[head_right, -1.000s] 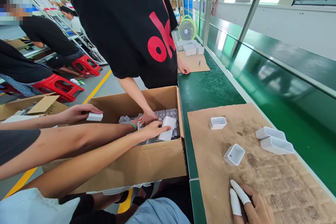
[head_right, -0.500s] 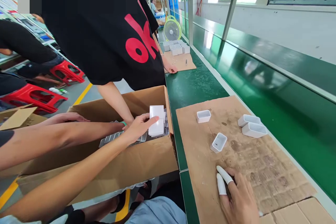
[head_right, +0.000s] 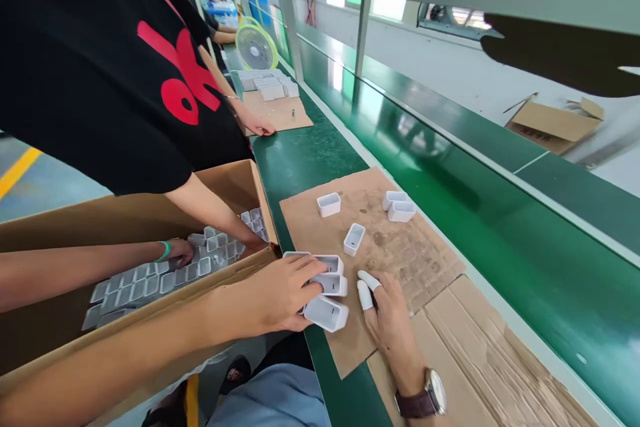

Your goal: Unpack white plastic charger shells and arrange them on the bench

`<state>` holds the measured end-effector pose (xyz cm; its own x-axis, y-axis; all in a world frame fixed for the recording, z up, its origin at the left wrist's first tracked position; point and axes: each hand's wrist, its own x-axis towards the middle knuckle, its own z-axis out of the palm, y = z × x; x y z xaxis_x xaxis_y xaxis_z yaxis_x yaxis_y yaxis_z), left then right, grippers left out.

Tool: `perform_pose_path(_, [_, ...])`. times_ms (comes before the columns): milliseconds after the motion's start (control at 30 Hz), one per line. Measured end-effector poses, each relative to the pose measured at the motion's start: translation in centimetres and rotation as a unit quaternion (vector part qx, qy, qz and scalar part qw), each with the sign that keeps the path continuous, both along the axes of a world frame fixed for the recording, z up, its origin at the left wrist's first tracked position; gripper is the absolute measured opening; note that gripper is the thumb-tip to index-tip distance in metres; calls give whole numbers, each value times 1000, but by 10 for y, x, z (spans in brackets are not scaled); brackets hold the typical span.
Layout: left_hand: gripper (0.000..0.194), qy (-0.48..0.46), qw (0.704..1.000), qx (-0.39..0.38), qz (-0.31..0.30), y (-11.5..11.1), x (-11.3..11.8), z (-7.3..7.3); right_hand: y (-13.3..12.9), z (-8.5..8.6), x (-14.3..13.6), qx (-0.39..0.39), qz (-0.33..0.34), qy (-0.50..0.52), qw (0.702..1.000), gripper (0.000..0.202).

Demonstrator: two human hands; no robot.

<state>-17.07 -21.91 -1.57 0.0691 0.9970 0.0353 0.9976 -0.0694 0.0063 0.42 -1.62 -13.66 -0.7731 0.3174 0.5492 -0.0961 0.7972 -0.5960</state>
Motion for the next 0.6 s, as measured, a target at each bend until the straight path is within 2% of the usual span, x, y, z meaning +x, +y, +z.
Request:
perform_pose_path(133, [34, 34, 998, -46, -40, 30, 10, -10, 0, 13, 11, -100, 56, -3, 993, 38])
perform_pose_path(267, [31, 4, 999, -17, -31, 40, 7, -15, 1, 17, 16, -153, 145, -47, 977, 81])
perform_pose_path(367, [51, -53, 998, 30, -23, 32, 0, -13, 2, 12, 14, -133, 155, -58, 977, 109])
perform_pose_path(500, [94, -106, 992, 56, 31, 9, -11, -6, 0, 10, 10, -101, 136, -77, 982, 117])
perform_pose_path(600, [91, -132, 988, 32, 75, -3, -16, -6, -2, 11, 9, -81, 122, -95, 985, 123])
